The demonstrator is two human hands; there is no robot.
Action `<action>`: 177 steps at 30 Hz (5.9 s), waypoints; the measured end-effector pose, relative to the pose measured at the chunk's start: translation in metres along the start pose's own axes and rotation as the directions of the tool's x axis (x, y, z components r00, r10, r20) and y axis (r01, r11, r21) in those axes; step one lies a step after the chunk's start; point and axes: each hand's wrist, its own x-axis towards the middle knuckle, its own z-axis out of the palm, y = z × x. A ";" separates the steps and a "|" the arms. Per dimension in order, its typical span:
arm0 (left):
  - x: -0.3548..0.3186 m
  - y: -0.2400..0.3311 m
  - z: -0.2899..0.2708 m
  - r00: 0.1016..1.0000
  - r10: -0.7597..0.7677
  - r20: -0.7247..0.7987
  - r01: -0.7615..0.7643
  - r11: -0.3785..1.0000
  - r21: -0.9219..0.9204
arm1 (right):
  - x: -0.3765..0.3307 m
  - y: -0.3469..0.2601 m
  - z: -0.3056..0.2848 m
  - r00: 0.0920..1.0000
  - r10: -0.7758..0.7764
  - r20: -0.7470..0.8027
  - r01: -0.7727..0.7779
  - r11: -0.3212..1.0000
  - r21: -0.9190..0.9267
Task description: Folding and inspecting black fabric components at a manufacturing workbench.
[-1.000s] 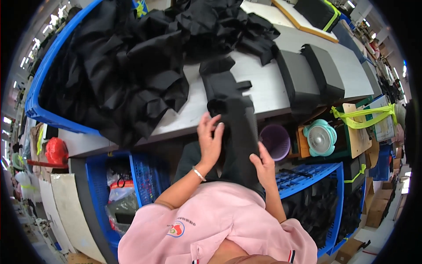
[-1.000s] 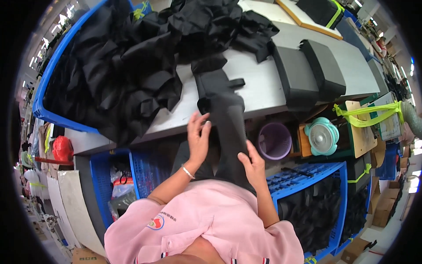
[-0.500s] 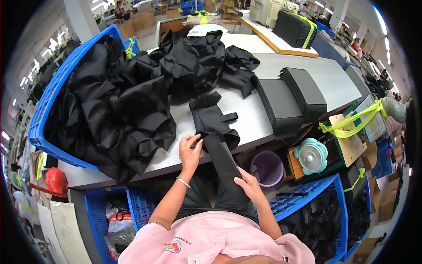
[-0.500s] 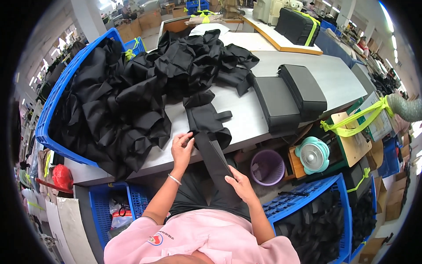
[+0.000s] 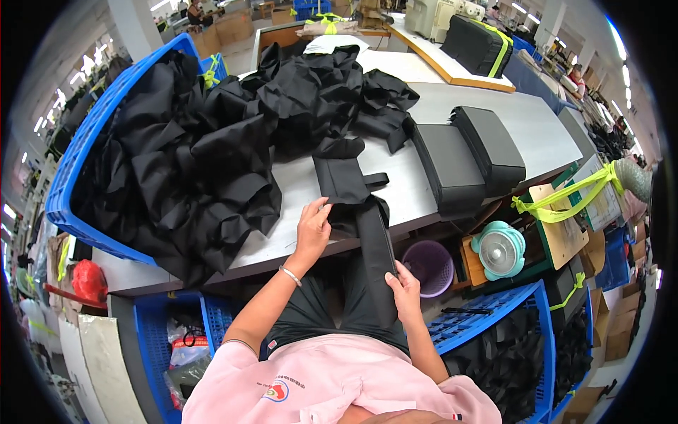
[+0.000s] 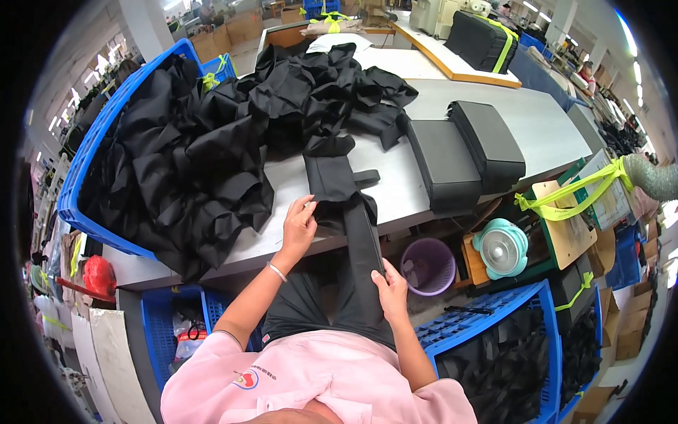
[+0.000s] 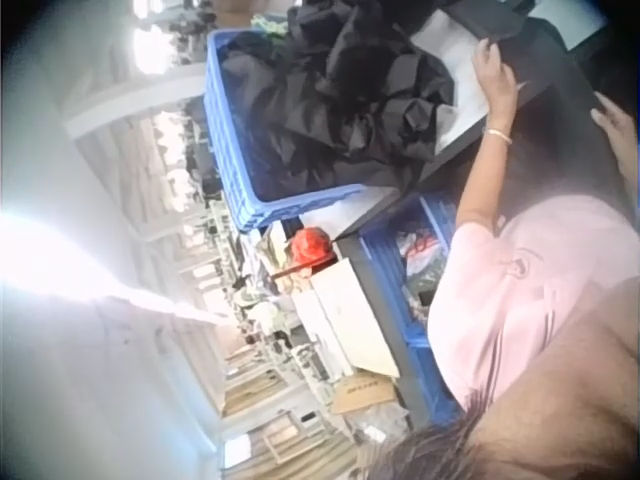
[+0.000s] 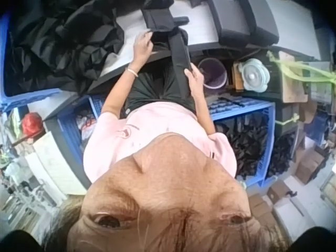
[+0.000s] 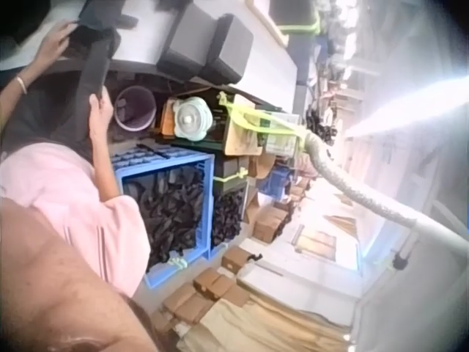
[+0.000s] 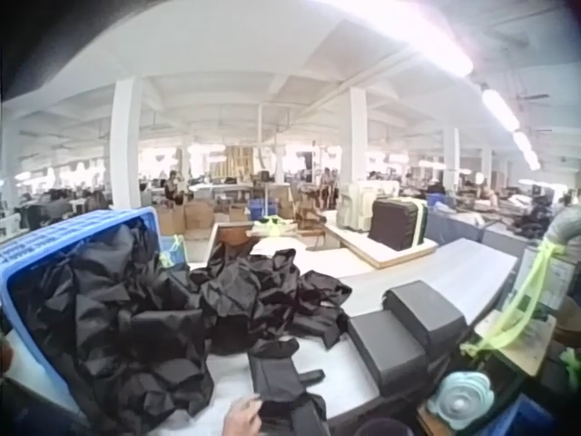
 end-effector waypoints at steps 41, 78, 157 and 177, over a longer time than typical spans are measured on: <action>-0.080 0.093 -0.029 0.986 -0.168 0.007 0.167 0.978 -0.127 | 0.044 -0.023 0.070 0.878 -0.435 -0.201 0.419 0.900 -0.115; -0.063 0.117 -0.036 0.977 -0.173 -0.127 0.093 0.873 -0.479 | 0.043 -0.031 0.075 0.960 0.109 -0.257 0.019 0.892 0.451; -0.082 0.018 0.029 0.597 -0.544 0.590 0.555 -0.250 -0.793 | 0.103 0.037 0.134 0.882 -0.389 0.265 0.216 -0.165 -0.962; -0.070 0.050 -0.045 0.899 -0.437 0.034 0.401 0.789 -0.465 | 0.081 0.055 0.078 0.662 -0.521 0.539 0.568 -0.120 -0.814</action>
